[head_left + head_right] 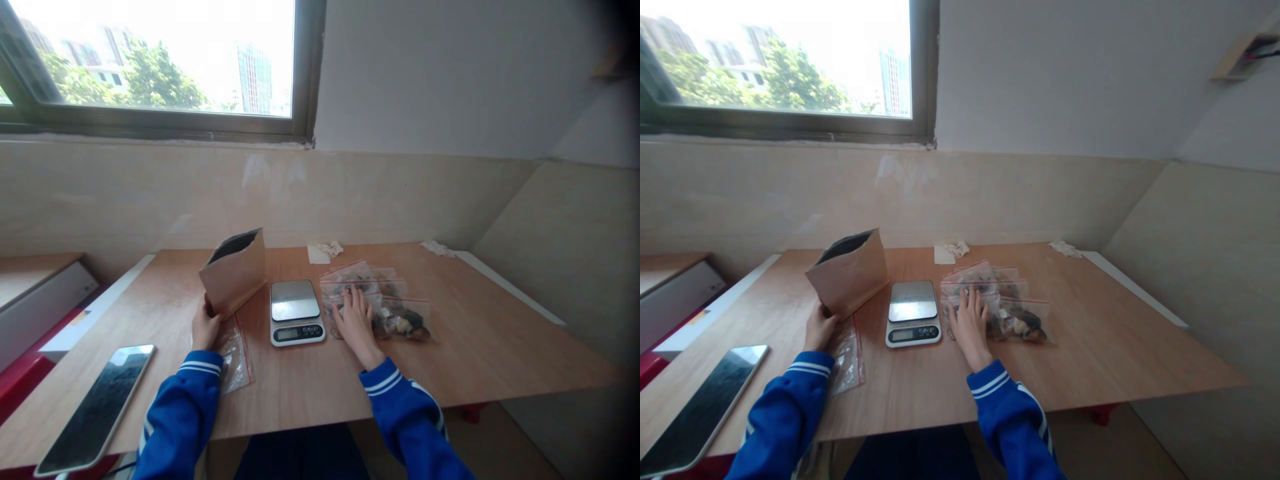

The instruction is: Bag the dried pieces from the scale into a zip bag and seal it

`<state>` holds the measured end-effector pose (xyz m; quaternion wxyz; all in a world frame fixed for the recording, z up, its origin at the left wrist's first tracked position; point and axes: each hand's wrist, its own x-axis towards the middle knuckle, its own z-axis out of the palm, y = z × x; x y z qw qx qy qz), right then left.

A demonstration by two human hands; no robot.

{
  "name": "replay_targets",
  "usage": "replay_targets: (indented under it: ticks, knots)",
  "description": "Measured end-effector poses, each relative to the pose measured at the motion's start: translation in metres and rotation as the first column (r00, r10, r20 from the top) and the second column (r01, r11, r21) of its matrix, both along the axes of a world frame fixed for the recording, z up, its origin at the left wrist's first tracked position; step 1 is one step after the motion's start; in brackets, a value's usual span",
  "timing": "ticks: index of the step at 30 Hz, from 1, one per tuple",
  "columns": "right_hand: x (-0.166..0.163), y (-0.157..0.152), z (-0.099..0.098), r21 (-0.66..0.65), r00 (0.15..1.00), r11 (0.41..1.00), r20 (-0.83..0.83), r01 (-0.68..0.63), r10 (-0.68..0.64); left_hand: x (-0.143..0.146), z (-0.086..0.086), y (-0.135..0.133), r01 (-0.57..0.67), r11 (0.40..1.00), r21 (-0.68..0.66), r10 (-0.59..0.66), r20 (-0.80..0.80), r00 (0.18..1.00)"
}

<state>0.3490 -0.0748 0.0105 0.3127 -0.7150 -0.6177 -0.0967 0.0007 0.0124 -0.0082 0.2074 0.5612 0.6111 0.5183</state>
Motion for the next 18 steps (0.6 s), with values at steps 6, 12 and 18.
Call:
replay_targets:
  ticks: [6, 12, 18]
  knots:
    - [-0.063, -0.029, 0.065, 0.119, 0.804, 0.796, 0.121, -0.593, 0.582, 0.003, 0.0, -0.009, 0.141, 0.987, 0.078, -0.146, 0.065, 0.987]
    - [-0.106, -0.04, 0.082, 0.148, 0.759, 0.756, 0.295, -0.637, 0.581, 0.003, 0.003, -0.012, 0.146, 0.984, 0.105, -0.15, 0.033, 0.988]
    - [-0.109, -0.041, 0.087, -0.185, 0.708, 0.74, 0.217, -0.646, 0.672, -0.004, -0.01, -0.003, 0.156, 0.974, 0.161, -0.149, -0.058, 0.987]
